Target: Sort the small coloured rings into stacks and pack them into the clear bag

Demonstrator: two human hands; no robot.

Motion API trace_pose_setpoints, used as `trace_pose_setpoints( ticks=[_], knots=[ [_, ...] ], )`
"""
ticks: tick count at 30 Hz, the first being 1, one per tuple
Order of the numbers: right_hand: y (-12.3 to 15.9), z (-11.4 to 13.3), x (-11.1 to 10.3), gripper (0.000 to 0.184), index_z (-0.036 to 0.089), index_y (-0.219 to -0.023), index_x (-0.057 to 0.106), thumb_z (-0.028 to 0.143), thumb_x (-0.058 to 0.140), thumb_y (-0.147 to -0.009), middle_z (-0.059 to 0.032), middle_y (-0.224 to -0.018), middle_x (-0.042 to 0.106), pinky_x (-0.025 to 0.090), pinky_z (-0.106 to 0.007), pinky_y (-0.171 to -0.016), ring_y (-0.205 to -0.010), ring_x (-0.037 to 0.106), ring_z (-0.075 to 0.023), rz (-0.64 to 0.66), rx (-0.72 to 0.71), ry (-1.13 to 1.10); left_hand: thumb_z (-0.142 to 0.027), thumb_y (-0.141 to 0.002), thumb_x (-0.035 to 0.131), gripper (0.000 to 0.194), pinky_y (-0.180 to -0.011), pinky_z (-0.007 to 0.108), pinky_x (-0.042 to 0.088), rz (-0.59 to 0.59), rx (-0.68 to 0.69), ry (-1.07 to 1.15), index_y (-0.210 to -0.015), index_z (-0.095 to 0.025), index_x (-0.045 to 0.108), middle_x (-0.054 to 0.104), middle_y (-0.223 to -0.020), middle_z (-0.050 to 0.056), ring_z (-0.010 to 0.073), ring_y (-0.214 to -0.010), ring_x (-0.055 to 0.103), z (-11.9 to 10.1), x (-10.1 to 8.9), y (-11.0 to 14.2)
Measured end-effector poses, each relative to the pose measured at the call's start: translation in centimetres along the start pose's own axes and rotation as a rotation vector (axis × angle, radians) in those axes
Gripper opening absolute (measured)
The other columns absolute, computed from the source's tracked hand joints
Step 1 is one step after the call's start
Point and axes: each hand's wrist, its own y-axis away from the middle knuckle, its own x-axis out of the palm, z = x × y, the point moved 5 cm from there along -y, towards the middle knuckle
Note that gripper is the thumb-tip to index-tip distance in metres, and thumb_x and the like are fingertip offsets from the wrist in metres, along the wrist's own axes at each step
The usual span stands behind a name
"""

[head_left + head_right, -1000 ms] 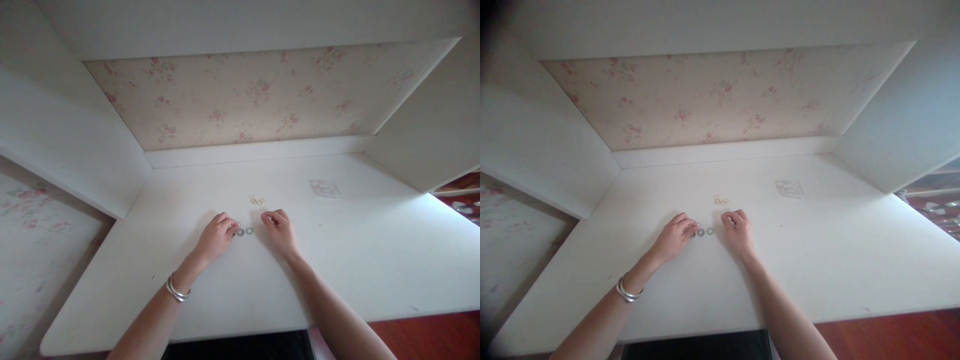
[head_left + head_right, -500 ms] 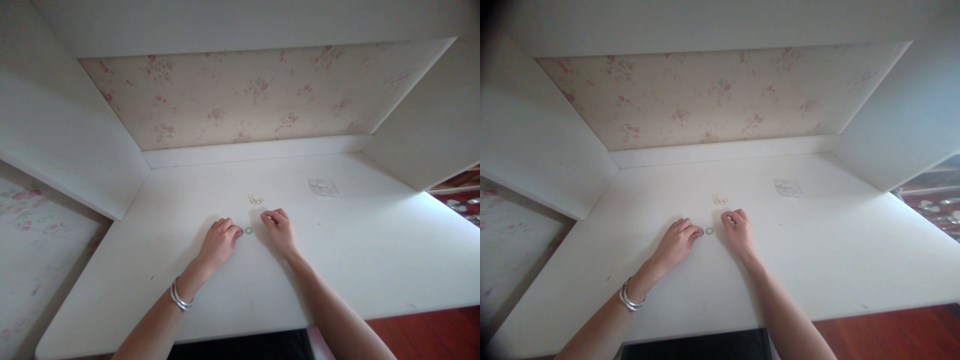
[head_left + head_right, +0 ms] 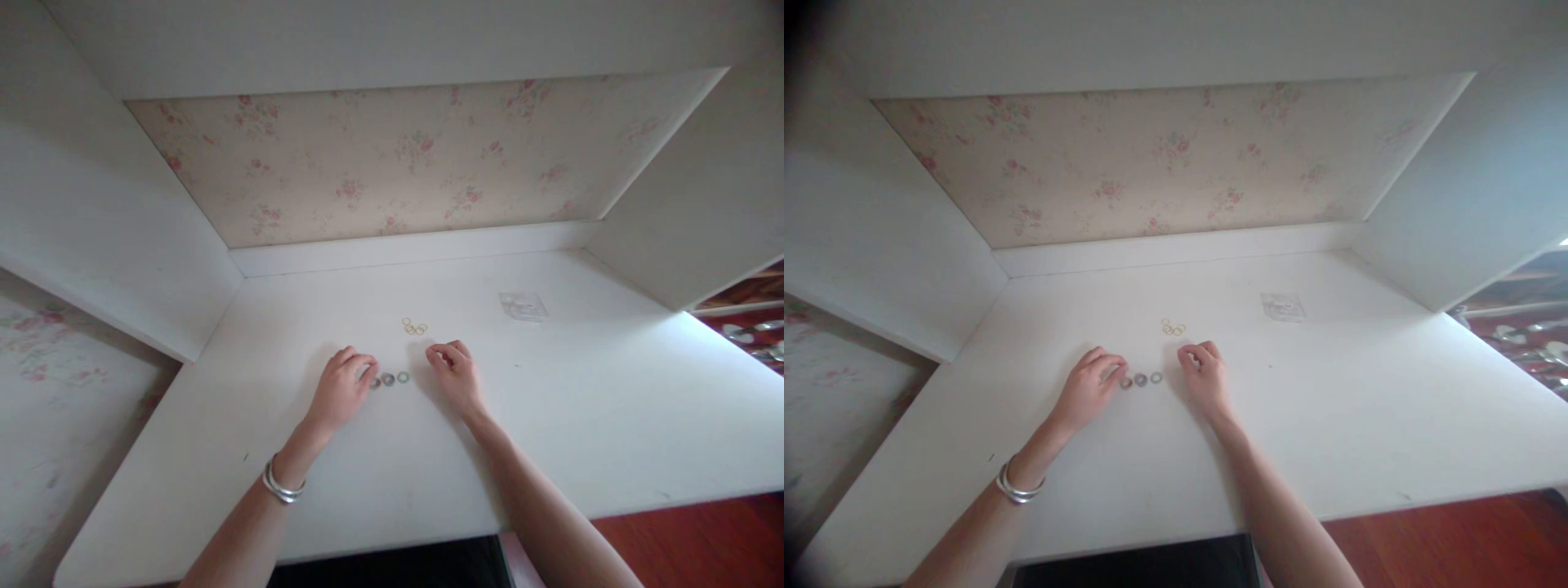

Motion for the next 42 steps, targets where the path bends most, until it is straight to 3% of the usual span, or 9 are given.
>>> trace_pose_setpoints(
  ticks=[3,5,9,12,19,30,35,42],
  knots=[
    [-0.4,-0.3,0.0,0.030,0.023,-0.090,0.068,0.042,0.046,-0.085,-0.0030,-0.086,0.056,0.041,-0.027,-0.071,-0.076,0.054,-0.0149,0.035,-0.030,0.122,-0.034,-0.087,0.050,0.020,-0.074,0.028,0.044,-0.126,-0.141,0.063,-0.088,-0.019,0.064,0.062,-0.083,0.003,0.0150,-0.076,0.055,2.7,-1.8,-0.1],
    [-1.0,-0.3,0.3,0.031,0.024,-0.103,0.066,0.039,0.044,-0.087,-0.0042,-0.093,0.057,0.040,-0.028,-0.073,-0.079,0.055,-0.0155,0.091,-0.069,0.262,-0.037,-0.086,0.051,0.023,-0.072,0.027,0.045,-0.143,-0.227,0.101,-0.087,-0.019,0.064,0.063,-0.082,0.002,0.0147,-0.074,0.056,4.4,-2.0,0.1],
    [-2.9,0.2,1.3,0.037,0.030,-0.124,0.055,0.033,0.044,-0.089,-0.0063,-0.099,0.057,0.037,-0.031,-0.076,-0.086,0.054,-0.0189,0.193,-0.141,0.585,-0.039,-0.084,0.052,0.024,-0.080,0.027,0.047,-0.075,-0.304,0.209,-0.089,-0.019,0.065,0.067,-0.090,0.003,0.0153,-0.083,0.061,6.2,-0.4,0.6],
    [-4.1,0.3,2.0,0.033,0.031,-0.118,0.059,0.033,0.043,-0.089,-0.0070,-0.098,0.057,0.036,-0.031,-0.074,-0.085,0.054,-0.0190,0.227,-0.159,0.688,-0.036,-0.083,0.052,0.023,-0.083,0.028,0.047,-0.032,-0.324,0.227,-0.089,-0.019,0.065,0.068,-0.092,0.003,0.0160,-0.086,0.063,6.7,0.8,0.8],
    [-4.1,-0.8,2.3,0.031,0.023,-0.095,0.070,0.034,0.042,-0.090,-0.0070,-0.090,0.058,0.037,-0.027,-0.071,-0.080,0.053,-0.0172,0.154,-0.208,0.583,-0.035,-0.083,0.051,0.023,-0.084,0.028,0.048,-0.007,-0.327,0.207,-0.090,-0.020,0.066,0.068,-0.094,0.004,0.0163,-0.087,0.063,7.3,1.2,0.7],
    [-3.9,-1.1,2.7,0.030,0.019,-0.094,0.064,0.030,0.035,-0.094,-0.0091,-0.098,0.056,0.036,-0.029,-0.074,-0.085,0.054,-0.0185,0.259,-0.163,0.672,-0.035,-0.083,0.049,0.023,-0.083,0.028,0.048,0.017,-0.323,0.200,-0.089,-0.020,0.066,0.069,-0.094,0.003,0.0166,-0.087,0.063,7.4,1.2,0.6],
    [-4.3,-1.2,1.5,0.029,0.018,-0.093,0.064,0.030,0.038,-0.093,-0.0083,-0.095,0.055,0.039,-0.029,-0.074,-0.081,0.055,-0.0167,0.257,-0.117,0.504,-0.035,-0.084,0.049,0.023,-0.082,0.027,0.048,0.012,-0.326,0.186,-0.088,-0.021,0.066,0.069,-0.093,0.003,0.0166,-0.087,0.063,7.4,1.1,0.6],
    [-1.3,1.6,0.1,0.027,0.019,-0.090,0.064,0.034,0.041,-0.093,-0.0064,-0.087,0.054,0.041,-0.030,-0.074,-0.078,0.053,-0.0167,0.237,-0.372,0.340,-0.036,-0.083,0.049,0.024,-0.083,0.028,0.048,0.028,-0.352,0.166,-0.089,-0.021,0.066,0.069,-0.095,0.002,0.0172,-0.089,0.064,7.3,1.1,0.6]
  ],
)
